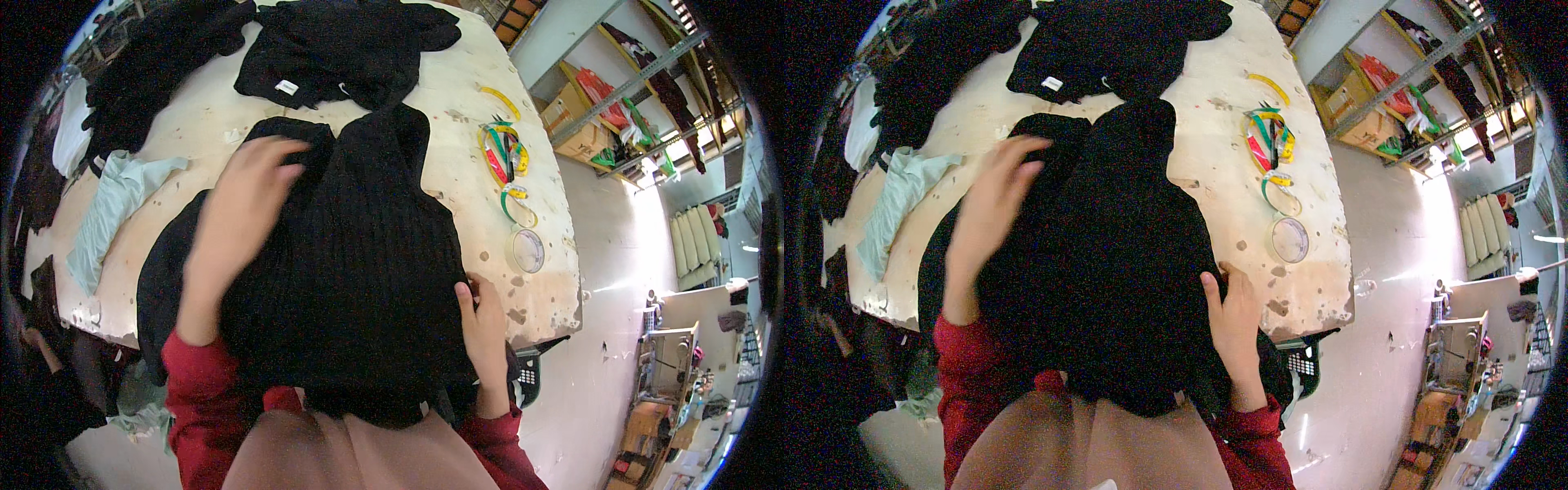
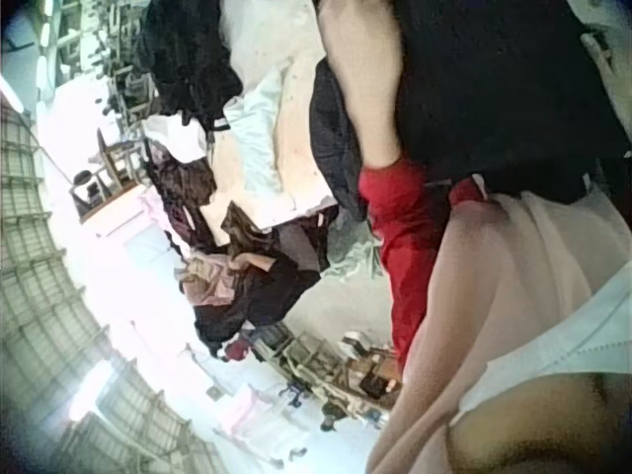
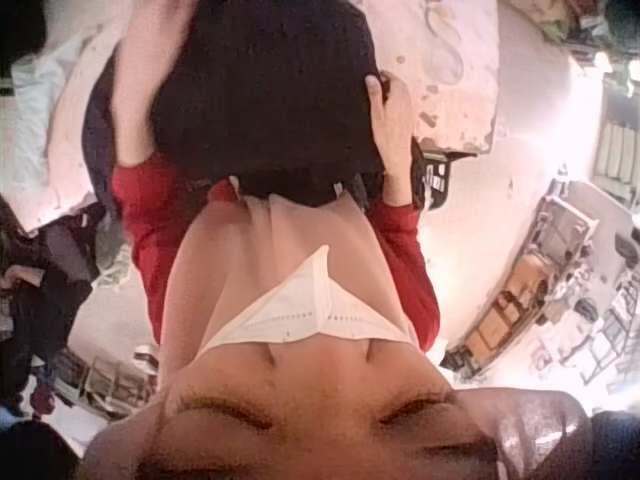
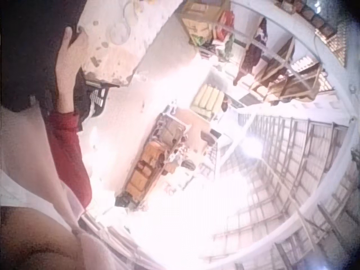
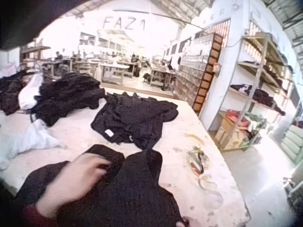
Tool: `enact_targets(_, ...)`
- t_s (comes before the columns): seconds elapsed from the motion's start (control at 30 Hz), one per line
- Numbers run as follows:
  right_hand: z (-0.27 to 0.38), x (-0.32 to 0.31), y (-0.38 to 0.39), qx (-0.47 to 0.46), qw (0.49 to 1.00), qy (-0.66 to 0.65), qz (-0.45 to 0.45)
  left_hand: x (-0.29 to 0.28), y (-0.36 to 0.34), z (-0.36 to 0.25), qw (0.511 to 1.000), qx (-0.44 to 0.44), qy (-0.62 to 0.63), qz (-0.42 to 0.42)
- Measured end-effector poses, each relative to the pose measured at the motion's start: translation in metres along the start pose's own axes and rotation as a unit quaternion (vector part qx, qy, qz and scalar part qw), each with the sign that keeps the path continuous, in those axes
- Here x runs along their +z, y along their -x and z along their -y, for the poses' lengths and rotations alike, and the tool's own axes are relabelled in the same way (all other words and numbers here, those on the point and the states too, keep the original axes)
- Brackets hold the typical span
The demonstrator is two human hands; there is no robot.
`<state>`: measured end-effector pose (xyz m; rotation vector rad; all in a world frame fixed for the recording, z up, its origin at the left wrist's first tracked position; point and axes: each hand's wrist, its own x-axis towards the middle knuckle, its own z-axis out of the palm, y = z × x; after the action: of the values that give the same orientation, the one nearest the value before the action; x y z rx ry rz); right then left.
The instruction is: The person handles a black knit garment on a worktable, smoothing and folding it, then measures it with a tape measure and marks it with a pen. The person also applies a small piece of tape to the garment and continues to adjust and inspect the fabric.
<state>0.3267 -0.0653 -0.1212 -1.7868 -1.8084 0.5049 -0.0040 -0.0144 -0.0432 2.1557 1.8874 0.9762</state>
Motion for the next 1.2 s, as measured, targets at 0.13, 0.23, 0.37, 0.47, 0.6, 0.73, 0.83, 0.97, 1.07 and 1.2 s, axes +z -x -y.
enact_targets(0.13,-0.007,0.020,0.004,-0.039,0.997,0.060,-0.010,-0.044,0.108,0.134,0.927,-0.283,-0.243,0.033)
enact_targets(0.23,-0.015,0.006,0.003,-0.013,0.997,0.002,-0.074,-0.043,0.167,0.134,0.977,-0.212,0.007,0.023)
enact_targets(0.37,-0.052,-0.038,0.004,0.079,0.977,0.187,-0.068,-0.035,0.193,0.084,0.942,-0.334,-0.020,-0.013)
enact_targets(0.47,-0.092,-0.055,0.001,0.106,0.932,0.343,0.037,-0.028,0.230,0.080,0.916,-0.389,0.095,-0.037)
enact_targets(0.6,0.036,-0.073,-0.031,-0.186,0.939,0.287,-0.035,-0.035,0.233,0.044,0.923,-0.378,0.056,-0.041)
enact_targets(0.73,0.162,-0.025,-0.095,-0.379,0.914,-0.019,0.141,-0.032,0.226,0.031,0.930,-0.349,0.029,-0.111)
enact_targets(0.83,0.187,0.084,-0.175,-0.419,0.896,-0.115,0.088,-0.024,0.228,0.045,0.961,-0.267,-0.017,-0.065)
enact_targets(0.97,0.171,0.181,-0.223,-0.400,0.858,0.056,0.318,-0.046,0.251,0.035,0.936,-0.335,0.106,-0.039)
enact_targets(1.07,0.157,0.185,-0.224,-0.396,0.890,-0.173,0.144,-0.060,0.293,0.020,0.803,-0.465,0.369,-0.051)
enact_targets(1.2,0.149,0.199,-0.218,-0.380,0.918,-0.089,0.070,-0.031,0.322,0.043,0.810,-0.536,0.230,0.062)
